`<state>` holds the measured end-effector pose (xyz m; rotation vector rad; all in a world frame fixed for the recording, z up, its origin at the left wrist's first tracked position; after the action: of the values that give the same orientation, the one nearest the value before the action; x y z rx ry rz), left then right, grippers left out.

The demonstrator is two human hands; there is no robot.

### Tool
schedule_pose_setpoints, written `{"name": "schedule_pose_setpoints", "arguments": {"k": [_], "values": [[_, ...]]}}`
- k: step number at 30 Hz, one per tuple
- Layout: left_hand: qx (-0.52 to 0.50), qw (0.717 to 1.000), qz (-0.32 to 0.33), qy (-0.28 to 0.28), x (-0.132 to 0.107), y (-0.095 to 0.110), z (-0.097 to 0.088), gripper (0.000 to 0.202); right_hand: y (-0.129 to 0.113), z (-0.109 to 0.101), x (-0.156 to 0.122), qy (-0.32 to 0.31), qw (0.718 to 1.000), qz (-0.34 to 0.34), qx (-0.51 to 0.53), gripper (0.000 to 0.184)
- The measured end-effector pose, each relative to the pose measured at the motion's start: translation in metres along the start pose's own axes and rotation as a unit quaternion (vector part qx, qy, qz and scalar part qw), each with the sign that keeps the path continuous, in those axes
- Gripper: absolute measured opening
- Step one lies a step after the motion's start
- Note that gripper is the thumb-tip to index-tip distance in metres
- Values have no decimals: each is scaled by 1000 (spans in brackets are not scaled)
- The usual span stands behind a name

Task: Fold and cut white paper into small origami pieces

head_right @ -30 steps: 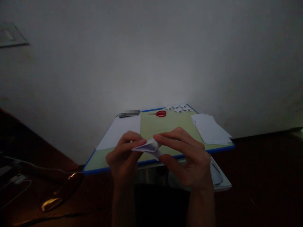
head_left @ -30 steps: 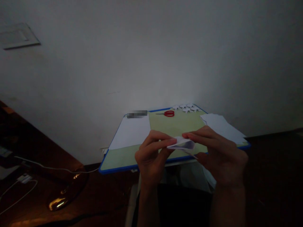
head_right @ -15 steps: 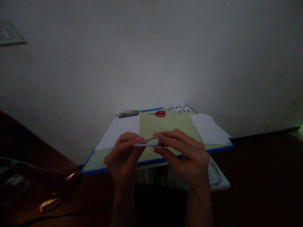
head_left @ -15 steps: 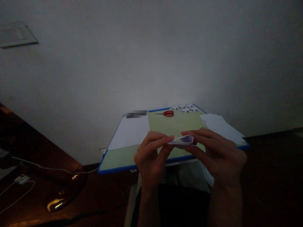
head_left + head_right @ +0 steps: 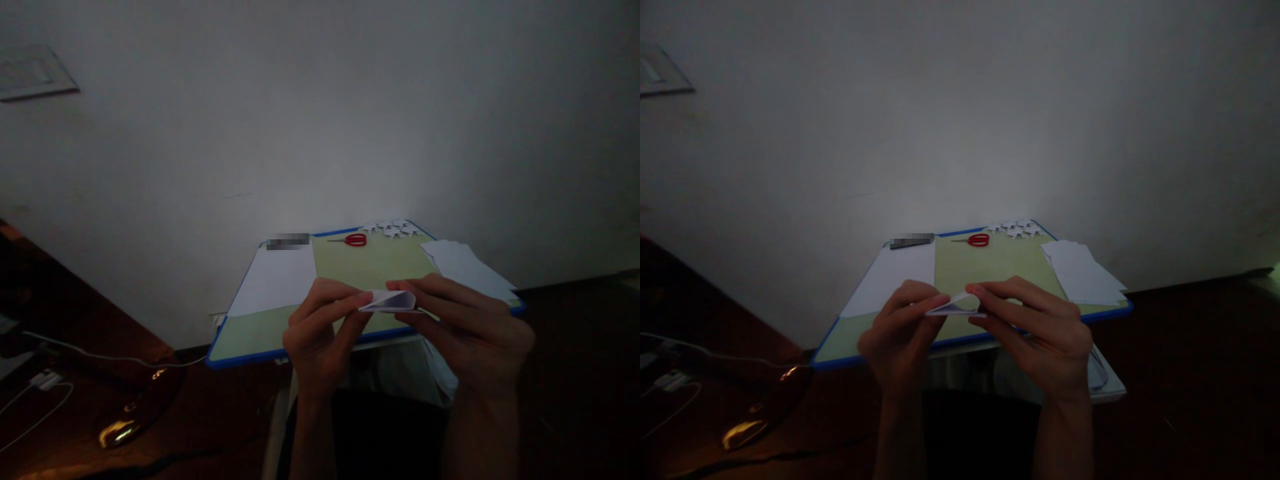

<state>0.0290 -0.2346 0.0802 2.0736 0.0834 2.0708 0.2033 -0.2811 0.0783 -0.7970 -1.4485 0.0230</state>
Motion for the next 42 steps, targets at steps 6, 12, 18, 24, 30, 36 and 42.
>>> {"name": "schedule_pose_setpoints", "arguments": {"k": [6, 12, 18, 24, 30, 36, 42], "values": [[-8, 1000, 17, -9, 0, -2, -2, 29, 1, 3, 0, 1, 1000, 10, 22, 51], [-15, 998, 20, -59, 1, -5, -3, 27, 2, 3, 3, 1, 998, -9, 59, 50], [6, 998, 34, -51, 2, -3, -4, 26, -4, 0, 6, 12, 999, -35, 26, 40], [18, 998, 48, -27, 2, -2, -2, 26, -11, 2, 4, 86, 996, -27, 5, 52], [-16, 999, 38, -12, 3, -1, 0, 26, -11, 4, 4, 95, 995, -28, 9, 51], [-27, 999, 30, -8, 4, 0, 1, 23, -8, 2, 10, 62, 997, -33, 29, 36], [-33, 999, 30, -5, 4, -2, 2, 26, -10, 2, 8, 75, 997, -16, 21, 34]]}}
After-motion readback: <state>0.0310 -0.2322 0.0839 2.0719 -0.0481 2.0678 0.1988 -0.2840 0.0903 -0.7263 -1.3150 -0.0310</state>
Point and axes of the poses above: each hand's wrist, its own x-axis towards the middle knuckle, its own z-axis out of the palm, y = z × x, the point moved 2 cm from there along x, towards the middle knuckle, and after that the axes turned 11 degrees about z, right-handed, at the moved point
